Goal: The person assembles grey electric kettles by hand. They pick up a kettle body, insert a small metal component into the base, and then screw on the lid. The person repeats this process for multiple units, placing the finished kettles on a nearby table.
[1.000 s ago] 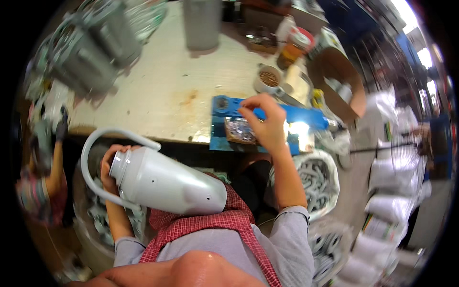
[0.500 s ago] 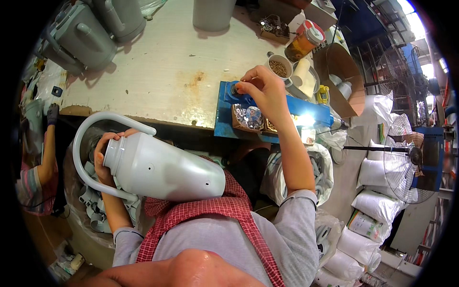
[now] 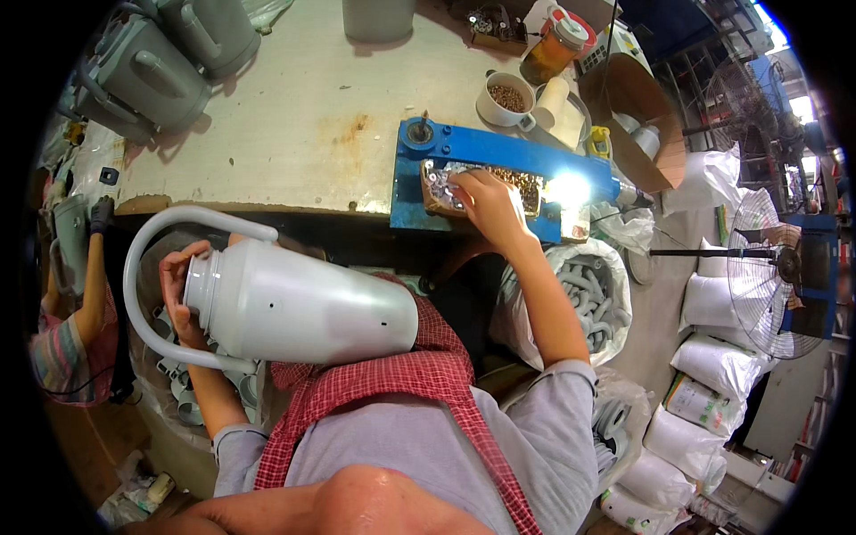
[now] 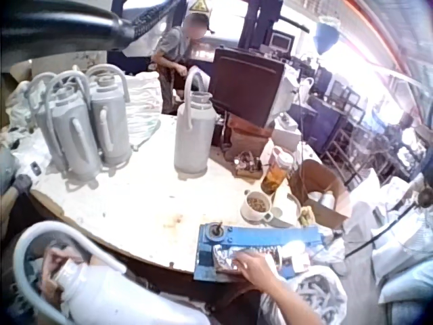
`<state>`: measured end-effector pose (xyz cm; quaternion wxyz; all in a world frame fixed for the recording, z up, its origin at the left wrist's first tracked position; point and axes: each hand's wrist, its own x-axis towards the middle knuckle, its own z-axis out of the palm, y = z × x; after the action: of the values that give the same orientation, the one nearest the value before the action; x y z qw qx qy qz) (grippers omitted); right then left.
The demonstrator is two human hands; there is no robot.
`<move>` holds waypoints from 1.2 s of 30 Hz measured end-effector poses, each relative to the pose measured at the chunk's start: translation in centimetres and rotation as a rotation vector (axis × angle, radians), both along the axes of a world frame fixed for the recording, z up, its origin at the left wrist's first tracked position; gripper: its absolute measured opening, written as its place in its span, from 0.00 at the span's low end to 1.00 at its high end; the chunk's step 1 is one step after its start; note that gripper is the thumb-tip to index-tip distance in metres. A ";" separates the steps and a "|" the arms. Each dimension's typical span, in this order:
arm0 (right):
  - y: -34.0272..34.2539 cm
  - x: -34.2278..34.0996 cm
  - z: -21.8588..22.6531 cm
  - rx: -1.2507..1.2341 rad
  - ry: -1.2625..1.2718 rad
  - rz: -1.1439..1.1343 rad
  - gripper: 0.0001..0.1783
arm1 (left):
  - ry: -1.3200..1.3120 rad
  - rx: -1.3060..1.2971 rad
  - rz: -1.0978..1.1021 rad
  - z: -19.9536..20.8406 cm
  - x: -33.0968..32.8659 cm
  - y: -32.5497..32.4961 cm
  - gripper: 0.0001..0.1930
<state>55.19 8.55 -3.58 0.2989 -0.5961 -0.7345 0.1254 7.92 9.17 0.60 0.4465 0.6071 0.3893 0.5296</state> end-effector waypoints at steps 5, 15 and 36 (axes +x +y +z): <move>2.4 1.2 -4.2 -0.030 -0.377 0.063 0.08 | 0.344 0.359 0.037 1.4 1.0 0.5 0.28; 2.4 1.0 -5.3 -0.038 -0.451 0.037 0.08 | 0.624 -0.032 -0.173 1.8 -3.5 0.5 0.28; 0.5 0.4 -0.6 0.180 -0.055 0.021 0.10 | -0.440 -0.452 0.609 -3.3 -4.2 -2.5 0.26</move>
<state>55.57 9.09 -4.20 0.3298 -0.5622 -0.7570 0.0458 3.68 6.71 -2.74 0.4641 0.2244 0.5522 0.6552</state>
